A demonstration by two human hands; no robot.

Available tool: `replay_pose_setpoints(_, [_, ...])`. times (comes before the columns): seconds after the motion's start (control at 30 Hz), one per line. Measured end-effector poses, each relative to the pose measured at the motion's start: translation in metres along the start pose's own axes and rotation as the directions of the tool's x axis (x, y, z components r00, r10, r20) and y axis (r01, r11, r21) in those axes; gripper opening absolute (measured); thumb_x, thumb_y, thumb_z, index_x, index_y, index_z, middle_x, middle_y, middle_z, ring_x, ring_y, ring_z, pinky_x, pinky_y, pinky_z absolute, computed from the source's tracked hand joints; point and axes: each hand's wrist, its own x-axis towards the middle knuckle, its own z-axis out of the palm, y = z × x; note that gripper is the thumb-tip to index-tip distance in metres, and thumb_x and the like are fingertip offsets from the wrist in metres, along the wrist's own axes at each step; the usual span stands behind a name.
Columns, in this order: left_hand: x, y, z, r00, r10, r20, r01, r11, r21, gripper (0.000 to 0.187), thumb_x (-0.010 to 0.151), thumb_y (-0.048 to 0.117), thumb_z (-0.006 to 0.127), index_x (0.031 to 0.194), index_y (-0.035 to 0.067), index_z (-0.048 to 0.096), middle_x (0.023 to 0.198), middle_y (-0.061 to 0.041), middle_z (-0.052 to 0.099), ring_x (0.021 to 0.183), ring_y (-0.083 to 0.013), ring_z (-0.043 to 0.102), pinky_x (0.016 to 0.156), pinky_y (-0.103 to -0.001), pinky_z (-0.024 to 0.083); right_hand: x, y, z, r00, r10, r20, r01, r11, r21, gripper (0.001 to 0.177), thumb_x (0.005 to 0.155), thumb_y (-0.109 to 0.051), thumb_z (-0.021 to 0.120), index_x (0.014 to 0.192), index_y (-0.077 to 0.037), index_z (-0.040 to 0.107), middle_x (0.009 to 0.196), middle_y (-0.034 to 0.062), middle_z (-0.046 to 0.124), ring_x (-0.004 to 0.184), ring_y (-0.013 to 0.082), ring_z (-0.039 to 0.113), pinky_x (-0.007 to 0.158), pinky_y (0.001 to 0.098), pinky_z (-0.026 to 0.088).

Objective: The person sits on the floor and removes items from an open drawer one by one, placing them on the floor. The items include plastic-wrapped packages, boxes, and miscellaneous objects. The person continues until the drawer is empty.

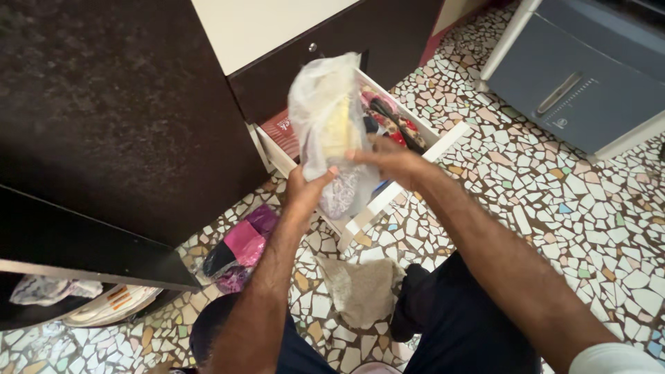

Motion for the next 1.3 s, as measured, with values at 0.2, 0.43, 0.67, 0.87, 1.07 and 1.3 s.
replay_pose_setpoints(0.2, [0.004,0.0,0.004,0.996,0.091,0.019,-0.082,0.952,-0.294,0.049,0.083,0.012,0.08,0.126,-0.006,0.065,0.113,-0.013,0.075,0.098,-0.0216,0.073,0.086,-0.033,0.057,-0.007,0.002,0.008,0.997,-0.05,0.054,0.049,0.998,0.029,0.107,0.068,-0.035,0.086,0.152,-0.001,0.031,0.139,0.0228,0.06,0.127,0.0363,0.062,0.095,0.0576,0.055])
replay_pose_setpoints(0.43, [-0.004,0.015,0.016,0.994,-0.112,0.016,0.112,0.964,-0.242,0.066,0.089,0.037,0.073,0.14,0.001,0.052,0.131,-0.014,0.068,0.118,-0.0222,0.067,0.099,-0.035,0.054,-0.005,0.004,0.005,0.997,-0.03,-0.066,0.027,0.999,-0.046,0.099,0.071,-0.03,0.085,0.148,0.007,0.037,0.128,0.032,0.064,0.116,0.0418,0.069,0.1,0.0569,0.056])
replay_pose_setpoints(0.67, [-0.006,0.013,0.016,0.982,0.014,0.189,0.019,0.984,-0.175,0.079,0.1,0.057,0.053,0.153,-0.001,0.046,0.148,-0.009,0.056,0.136,-0.0178,0.05,0.105,-0.035,0.037,-0.009,-0.003,-0.018,0.99,-0.027,-0.14,0.032,0.999,0.032,0.089,0.074,-0.022,0.086,0.146,0.005,0.04,0.127,0.0253,0.065,0.116,0.0382,0.068,0.099,0.0533,0.054])
replay_pose_setpoints(0.87, [-0.013,0.024,0.023,0.94,0.198,0.277,-0.102,0.941,-0.324,0.077,0.101,0.054,0.046,0.157,0.002,0.035,0.147,-0.02,0.058,0.131,-0.0281,0.058,0.107,-0.04,0.049,-0.013,-0.007,-0.086,0.976,-0.007,-0.219,0.116,0.865,0.489,0.058,0.089,-0.011,0.069,0.14,0.008,0.047,0.126,0.0247,0.067,0.111,0.033,0.072,0.096,0.0474,0.063])
replay_pose_setpoints(1.07, [-0.004,-0.006,0.04,0.924,0.225,0.31,-0.212,0.974,-0.075,0.077,0.1,0.048,0.056,0.157,0.0,0.035,0.148,-0.02,0.056,0.138,-0.0284,0.056,0.112,-0.037,0.045,-0.006,0.034,-0.193,0.88,-0.054,-0.472,0.385,0.665,0.64,0.042,0.101,-0.01,0.061,0.139,0.006,0.051,0.133,0.02,0.066,0.113,0.0303,0.073,0.1,0.046,0.061])
replay_pose_setpoints(1.3, [0.003,-0.063,0.07,0.849,0.27,0.453,-0.527,0.471,0.707,0.088,0.088,0.043,0.076,0.15,-0.008,0.038,0.139,-0.029,0.057,0.131,-0.0425,0.055,0.111,-0.046,0.044,-0.042,0.243,-0.269,0.849,-0.113,-0.516,0.413,0.75,0.516,0.062,0.093,-0.024,0.067,0.143,0.001,0.042,0.138,0.0164,0.059,0.128,0.0333,0.059,0.108,0.0511,0.052])
